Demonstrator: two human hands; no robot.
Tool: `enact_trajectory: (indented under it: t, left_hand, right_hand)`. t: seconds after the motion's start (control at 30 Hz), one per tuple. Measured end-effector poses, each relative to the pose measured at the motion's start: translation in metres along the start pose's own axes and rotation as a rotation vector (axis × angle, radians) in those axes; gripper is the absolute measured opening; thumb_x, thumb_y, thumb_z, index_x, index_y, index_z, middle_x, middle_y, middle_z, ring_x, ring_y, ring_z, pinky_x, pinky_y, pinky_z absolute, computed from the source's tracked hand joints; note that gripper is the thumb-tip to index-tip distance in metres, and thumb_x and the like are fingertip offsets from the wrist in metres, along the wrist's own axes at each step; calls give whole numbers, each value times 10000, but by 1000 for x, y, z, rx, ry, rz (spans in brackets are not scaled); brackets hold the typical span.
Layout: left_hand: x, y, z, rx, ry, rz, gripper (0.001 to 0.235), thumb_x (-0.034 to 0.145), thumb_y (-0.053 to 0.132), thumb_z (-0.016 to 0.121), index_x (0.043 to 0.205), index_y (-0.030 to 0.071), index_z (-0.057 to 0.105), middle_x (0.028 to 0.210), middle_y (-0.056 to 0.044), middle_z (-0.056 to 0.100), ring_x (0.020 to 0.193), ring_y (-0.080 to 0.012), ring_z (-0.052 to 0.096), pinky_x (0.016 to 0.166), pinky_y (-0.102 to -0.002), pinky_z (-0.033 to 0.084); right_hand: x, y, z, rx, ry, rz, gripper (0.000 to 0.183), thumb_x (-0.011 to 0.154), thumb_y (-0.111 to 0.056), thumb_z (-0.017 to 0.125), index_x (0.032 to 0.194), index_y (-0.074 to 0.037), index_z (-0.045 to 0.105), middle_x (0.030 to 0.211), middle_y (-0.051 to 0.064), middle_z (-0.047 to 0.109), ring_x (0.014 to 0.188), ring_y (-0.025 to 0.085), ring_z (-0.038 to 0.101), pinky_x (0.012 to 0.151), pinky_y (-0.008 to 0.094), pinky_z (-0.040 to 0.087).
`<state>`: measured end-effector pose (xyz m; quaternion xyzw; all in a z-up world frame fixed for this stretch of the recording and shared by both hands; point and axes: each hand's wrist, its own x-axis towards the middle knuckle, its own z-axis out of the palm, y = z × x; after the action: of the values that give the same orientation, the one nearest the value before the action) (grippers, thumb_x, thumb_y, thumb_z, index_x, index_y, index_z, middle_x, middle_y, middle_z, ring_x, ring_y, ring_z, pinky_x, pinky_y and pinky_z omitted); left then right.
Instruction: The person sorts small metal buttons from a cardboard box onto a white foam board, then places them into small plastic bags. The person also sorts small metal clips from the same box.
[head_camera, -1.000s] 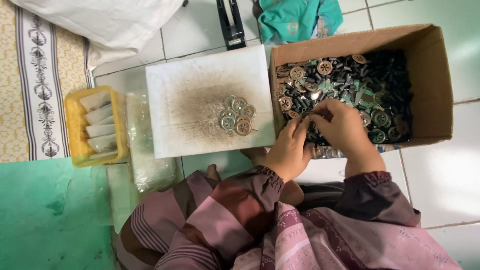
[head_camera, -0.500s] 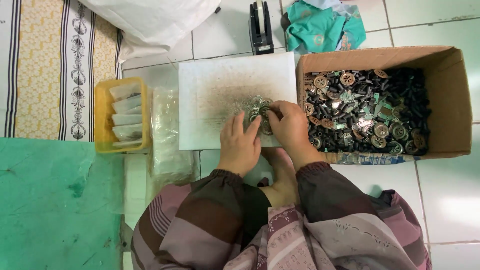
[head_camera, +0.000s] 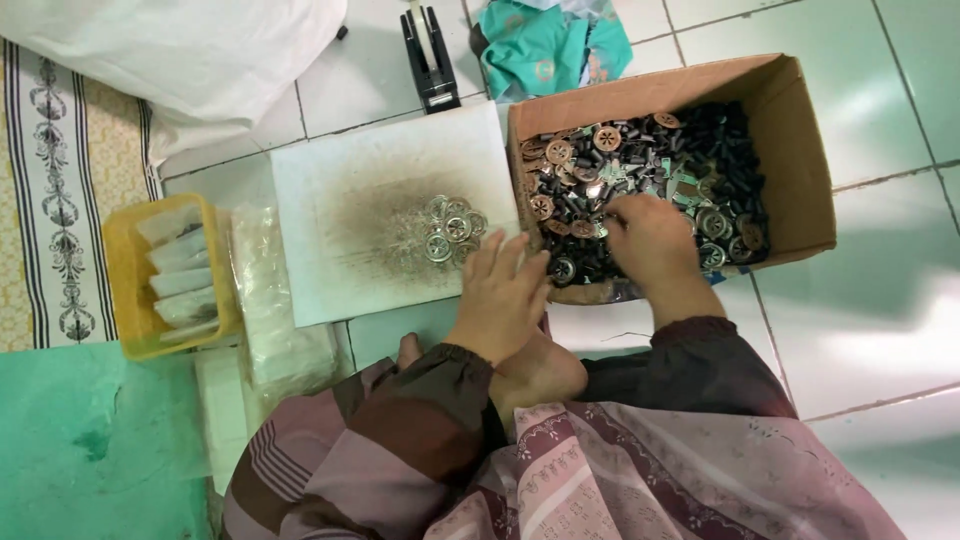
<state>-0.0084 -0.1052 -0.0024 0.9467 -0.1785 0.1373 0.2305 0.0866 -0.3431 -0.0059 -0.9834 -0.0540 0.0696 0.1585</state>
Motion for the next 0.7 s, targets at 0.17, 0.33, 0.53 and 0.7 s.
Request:
enact_trajectory:
  t: [0.17,0.33,0.53,0.7]
  left_hand:
    - [34,54,92,-63,-32,184,465,872,374,733,1278,153,678,1276,-136,632,1308,-421,547,982,-524,432]
    - [51,81,140,-29,-464,64,603,997,557,461,1428,153,580,1440,-157,569,1432,-403,440,1085,-512,355]
    - [31,84,117,-27,-605,38,678,1026,559,416,1529,105,442,1475,-171,505,1470,-387,371,1160,-505,289]
    - [-6,78,72,-77,-431,65,573,1047,416,541,1506,78,488,1490,-220,477,1458,-461,367,1167,-564,296]
  right_hand:
    - [5,110,19,-192,-72,280,354,926,-368,679,1233,-215,769,1159,132,711,1065,377,696,824,527,613]
    - [22,118,34,-77,-246,380,475,899,-292,657,1346,-144,720,1339,237,619,1128,473,651,822,628,608]
    - [21,94,31,-107,-181,297,309,968,-86,579,1211,40,723,1226,302,567,1032,517,661,760,619,605]
    - [8,95,32,-161,-27,203,251,954,-27,559,961,31,803,966,262,718,881,412,725,698,548,615]
